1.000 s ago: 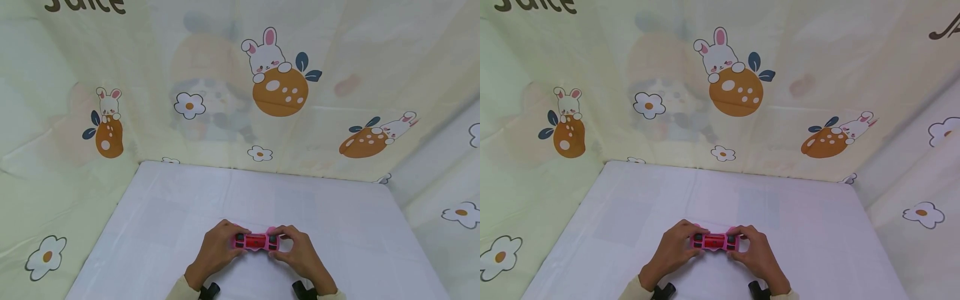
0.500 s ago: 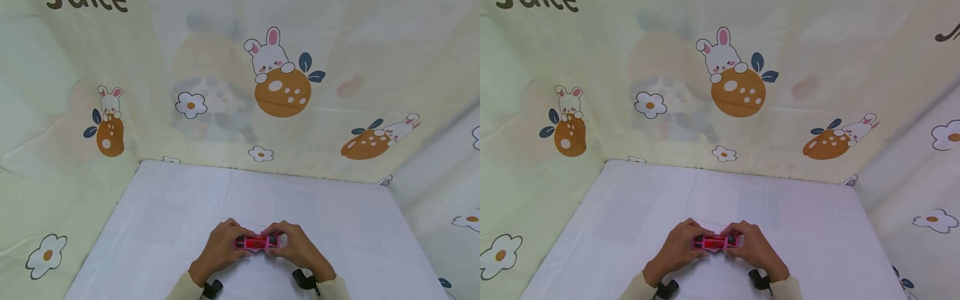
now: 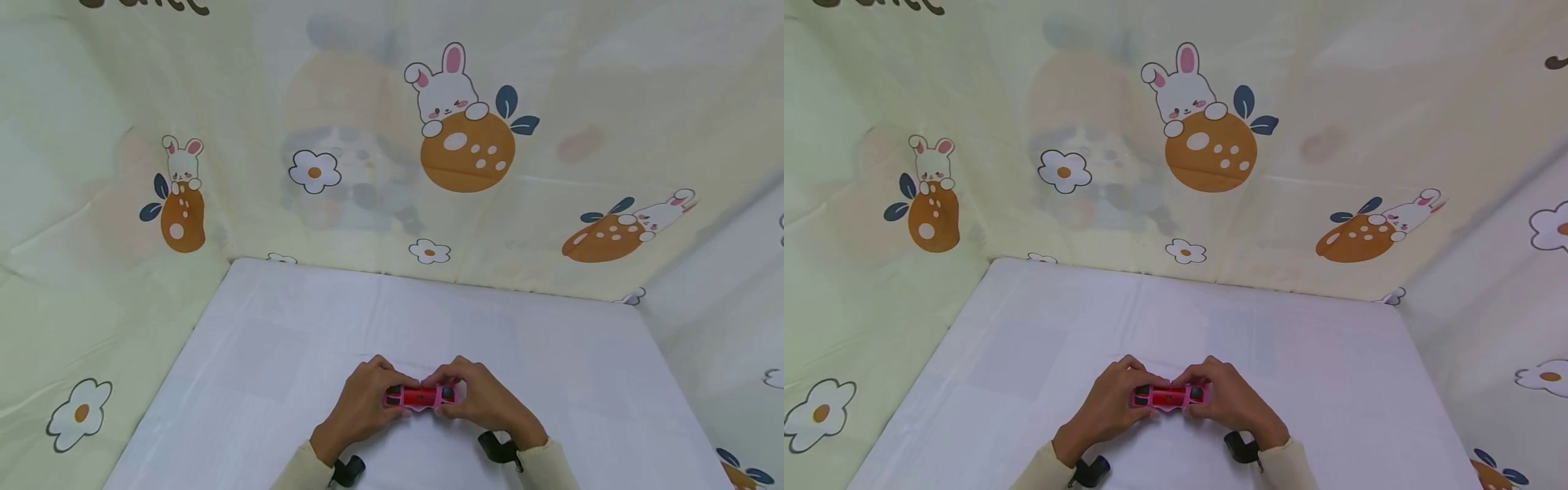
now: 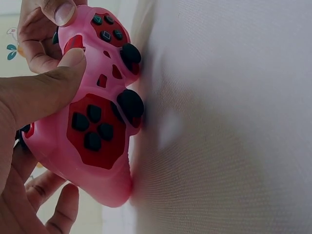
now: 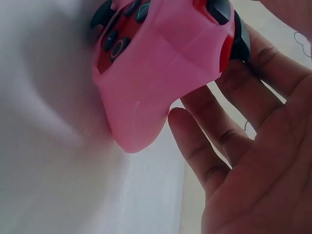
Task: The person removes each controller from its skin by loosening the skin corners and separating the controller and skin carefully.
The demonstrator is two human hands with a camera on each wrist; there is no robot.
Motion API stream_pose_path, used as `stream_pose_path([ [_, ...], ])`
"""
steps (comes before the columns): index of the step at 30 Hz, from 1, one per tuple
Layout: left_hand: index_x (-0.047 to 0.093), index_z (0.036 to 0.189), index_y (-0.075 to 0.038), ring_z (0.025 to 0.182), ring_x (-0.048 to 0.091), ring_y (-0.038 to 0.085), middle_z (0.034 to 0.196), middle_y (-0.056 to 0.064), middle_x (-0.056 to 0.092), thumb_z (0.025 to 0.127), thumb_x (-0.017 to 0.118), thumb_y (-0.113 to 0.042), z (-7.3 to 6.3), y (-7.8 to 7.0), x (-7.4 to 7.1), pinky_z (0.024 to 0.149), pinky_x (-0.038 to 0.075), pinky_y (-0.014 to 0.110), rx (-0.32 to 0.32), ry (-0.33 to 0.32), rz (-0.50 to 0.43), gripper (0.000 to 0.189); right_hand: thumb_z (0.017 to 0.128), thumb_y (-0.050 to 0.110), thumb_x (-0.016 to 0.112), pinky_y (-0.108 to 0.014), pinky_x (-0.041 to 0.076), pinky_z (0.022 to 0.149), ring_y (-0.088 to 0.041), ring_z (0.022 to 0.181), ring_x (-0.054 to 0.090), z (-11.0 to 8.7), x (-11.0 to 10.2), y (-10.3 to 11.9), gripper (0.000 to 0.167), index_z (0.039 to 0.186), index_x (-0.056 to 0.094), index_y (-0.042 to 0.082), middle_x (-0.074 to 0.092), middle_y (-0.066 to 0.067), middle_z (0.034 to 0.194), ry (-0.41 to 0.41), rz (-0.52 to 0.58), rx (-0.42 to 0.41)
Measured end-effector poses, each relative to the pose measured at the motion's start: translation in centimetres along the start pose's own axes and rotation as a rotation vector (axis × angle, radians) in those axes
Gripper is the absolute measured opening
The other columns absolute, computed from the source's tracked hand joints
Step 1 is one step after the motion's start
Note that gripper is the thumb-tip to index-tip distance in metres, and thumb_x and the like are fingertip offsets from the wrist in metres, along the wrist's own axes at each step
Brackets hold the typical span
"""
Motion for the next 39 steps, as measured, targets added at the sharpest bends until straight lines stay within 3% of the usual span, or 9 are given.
stream_pose_path([
  [14, 0.081, 0.121, -0.036, 0.103, 0.055, 0.006, 0.103, -0.015, 0.073, 0.078, 0.096, -0.031, -0.1, 0.5, -0.1, 0.088, 0.049, 0.03, -0.013, 0.005, -0.064, 0.046, 0.082, 0.022, 0.093, -0.03, 0.053, 0.092, -0.007, 0.099, 0.06, 0.7, -0.4, 0.1, 0.038, 0.114, 0.074, 0.032, 0.069, 0.015, 0.108, 0.042, 0.012, -0.044],
  [20, 0.081, 0.121, -0.036, 0.103, 0.054, 0.005, 0.103, -0.016, 0.071, 0.078, 0.096, -0.032, -0.1, 0.6, -0.1, 0.088, 0.049, 0.027, -0.023, 0.016, -0.093, 0.046, 0.08, 0.022, 0.094, -0.025, 0.052, 0.078, -0.011, 0.091, 0.059, 1.4, -0.5, 0.2, 0.036, 0.108, 0.072, 0.029, 0.068, 0.009, 0.102, 0.109, 0.011, -0.128],
  [24, 0.08, 0.121, -0.037, 0.101, 0.052, 0.003, 0.104, -0.013, 0.067, 0.078, 0.096, -0.035, -0.2, 0.7, 0.0, 0.086, 0.048, 0.024, -0.043, 0.038, -0.093, 0.046, 0.078, 0.024, 0.095, -0.022, 0.046, 0.066, -0.01, 0.083, 0.055, 2.1, -0.3, 0.0, 0.036, 0.101, 0.068, 0.027, 0.063, 0.008, 0.092, 0.192, -0.002, -0.096],
  [29, 0.08, 0.122, -0.037, 0.097, 0.05, 0.002, 0.105, -0.01, 0.063, 0.079, 0.095, -0.038, -0.2, 0.8, 0.1, 0.083, 0.048, 0.02, -0.05, 0.059, -0.081, 0.046, 0.077, 0.028, 0.096, -0.022, 0.043, 0.064, -0.006, 0.078, 0.052, 2.6, -0.1, 0.0, 0.037, 0.096, 0.064, 0.026, 0.058, 0.009, 0.085, 0.271, -0.041, -0.035],
  [39, 0.079, 0.124, -0.036, 0.099, 0.051, 0.002, 0.107, -0.006, 0.06, 0.08, 0.094, -0.039, -0.1, 1.0, 0.1, 0.086, 0.05, 0.02, -0.069, 0.11, -0.07, 0.047, 0.074, 0.038, 0.098, -0.02, 0.036, 0.065, -0.001, 0.075, 0.048, 3.3, -0.4, 0.2, 0.045, 0.083, 0.057, 0.022, 0.049, 0.015, 0.076, 0.283, -0.139, -0.073],
])
Point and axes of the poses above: each hand's wrist, its own z-axis towards the middle knuckle, its own x-axis out of the palm, y = z × x, the point moved 7 cm from there along z, towards the middle knuckle
